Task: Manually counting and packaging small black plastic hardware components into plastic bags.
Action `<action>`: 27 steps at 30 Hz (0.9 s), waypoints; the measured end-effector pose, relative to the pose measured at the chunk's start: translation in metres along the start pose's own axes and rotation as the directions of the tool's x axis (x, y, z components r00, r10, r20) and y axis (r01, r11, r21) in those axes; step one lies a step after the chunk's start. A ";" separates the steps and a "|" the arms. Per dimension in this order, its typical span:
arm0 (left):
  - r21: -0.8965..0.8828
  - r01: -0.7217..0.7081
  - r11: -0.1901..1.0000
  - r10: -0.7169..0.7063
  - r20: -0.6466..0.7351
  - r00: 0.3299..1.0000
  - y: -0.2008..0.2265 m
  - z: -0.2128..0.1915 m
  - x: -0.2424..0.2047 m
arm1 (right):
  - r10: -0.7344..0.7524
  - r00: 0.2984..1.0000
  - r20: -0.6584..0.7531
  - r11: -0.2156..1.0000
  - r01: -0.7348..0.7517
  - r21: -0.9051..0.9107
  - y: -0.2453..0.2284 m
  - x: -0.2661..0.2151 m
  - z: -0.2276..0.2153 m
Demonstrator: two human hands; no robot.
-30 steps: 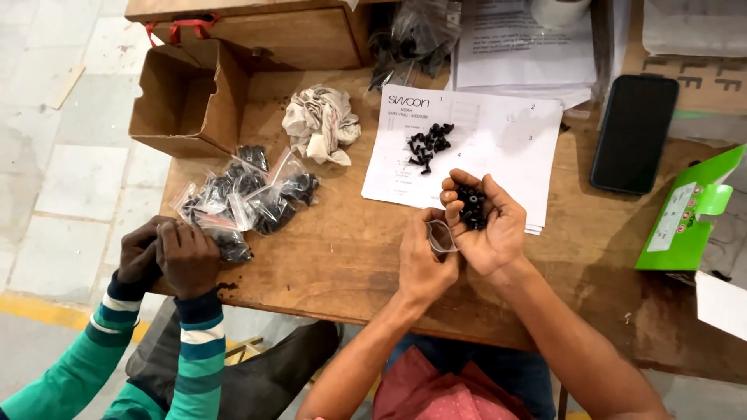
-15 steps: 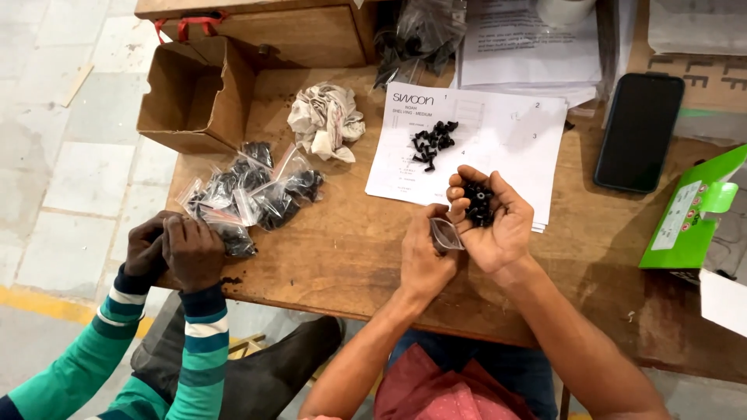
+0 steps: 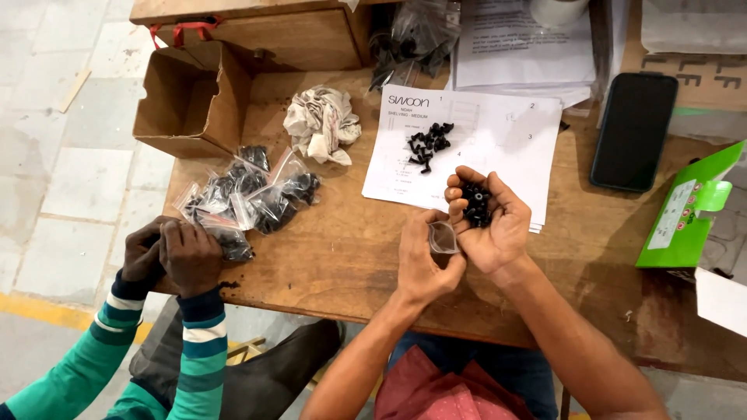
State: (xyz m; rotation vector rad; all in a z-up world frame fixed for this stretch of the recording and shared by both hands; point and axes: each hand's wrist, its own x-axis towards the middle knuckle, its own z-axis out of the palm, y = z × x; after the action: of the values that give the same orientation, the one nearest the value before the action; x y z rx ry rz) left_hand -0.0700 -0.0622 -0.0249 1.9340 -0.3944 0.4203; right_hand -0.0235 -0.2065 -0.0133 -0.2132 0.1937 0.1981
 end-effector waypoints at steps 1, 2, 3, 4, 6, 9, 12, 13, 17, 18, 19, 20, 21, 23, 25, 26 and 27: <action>-0.009 0.031 0.999 -0.031 0.006 1.000 0.000 0.000 0.000 | 0.000 1.000 -0.004 1.000 0.000 -0.003 0.000 0.000 0.000; -0.019 0.061 0.998 -0.061 0.012 0.998 0.000 0.000 0.001 | 0.000 1.000 -0.008 1.000 0.000 -0.005 0.000 0.000 0.001; -0.018 0.062 0.998 -0.062 0.012 0.998 0.000 0.000 0.001 | 0.001 1.000 -0.009 1.000 -0.001 -0.005 0.000 0.000 0.001; -0.008 0.058 0.998 -0.058 0.011 0.998 0.000 0.000 0.001 | 0.000 1.000 -0.010 1.000 0.000 -0.005 0.000 -0.001 0.002; 0.002 0.057 0.998 -0.057 0.009 0.998 0.000 0.001 0.000 | 0.002 1.000 -0.013 1.000 -0.002 -0.007 0.000 -0.002 0.003; -0.031 0.080 0.996 -0.080 0.010 0.997 -0.001 0.001 0.000 | 0.003 1.000 -0.019 1.000 -0.004 -0.004 -0.001 -0.002 0.003; -0.030 0.062 0.998 -0.062 -0.009 0.998 -0.001 0.002 0.000 | 0.004 1.000 -0.017 1.000 -0.004 -0.005 -0.002 -0.002 0.003; -0.021 0.059 0.998 -0.059 -0.008 0.998 -0.001 0.002 0.000 | 0.000 1.000 -0.015 1.000 0.000 -0.002 -0.002 -0.002 0.004; -0.011 0.039 0.999 -0.039 -0.020 0.999 -0.001 0.003 0.000 | -0.006 1.000 -0.007 1.000 0.006 0.004 -0.002 -0.003 0.005; -0.010 0.039 0.999 -0.039 -0.022 0.999 -0.001 0.004 -0.001 | -0.005 1.000 -0.006 1.000 0.005 0.004 -0.002 -0.003 0.004; -0.002 0.037 0.999 -0.037 -0.023 0.999 -0.002 0.004 -0.001 | 0.003 1.000 -0.004 1.000 -0.003 0.008 -0.002 -0.003 0.003; 0.006 0.036 0.999 -0.036 -0.025 0.999 -0.002 0.005 -0.001 | 0.011 1.000 -0.001 1.000 -0.011 0.012 -0.002 -0.002 0.003; 0.008 0.035 0.999 -0.035 -0.026 0.999 -0.002 0.005 0.000 | 0.012 1.000 0.001 1.000 -0.012 0.013 -0.002 -0.002 0.002; 0.004 0.030 1.000 -0.030 -0.018 0.999 -0.002 0.006 0.000 | 0.025 1.000 0.004 0.999 -0.025 0.024 -0.001 -0.002 0.002; 0.015 0.038 0.999 -0.037 -0.018 0.999 -0.001 0.006 0.002 | 0.025 1.000 -0.003 0.999 -0.025 0.022 -0.001 -0.002 0.002; 0.025 0.047 0.999 -0.046 -0.016 0.999 -0.001 0.006 0.003 | 0.025 1.000 -0.011 0.999 -0.025 0.020 -0.001 -0.001 0.003; 0.027 0.045 0.999 -0.045 -0.016 0.999 -0.002 0.007 0.003 | 0.025 1.000 -0.009 0.999 -0.025 0.021 -0.001 -0.001 0.002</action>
State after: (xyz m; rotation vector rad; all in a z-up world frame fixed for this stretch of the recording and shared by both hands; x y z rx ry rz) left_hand -0.0661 -0.0682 -0.0275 1.9608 -0.3362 0.4131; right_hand -0.0239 -0.2074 -0.0111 -0.1909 0.2079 0.2202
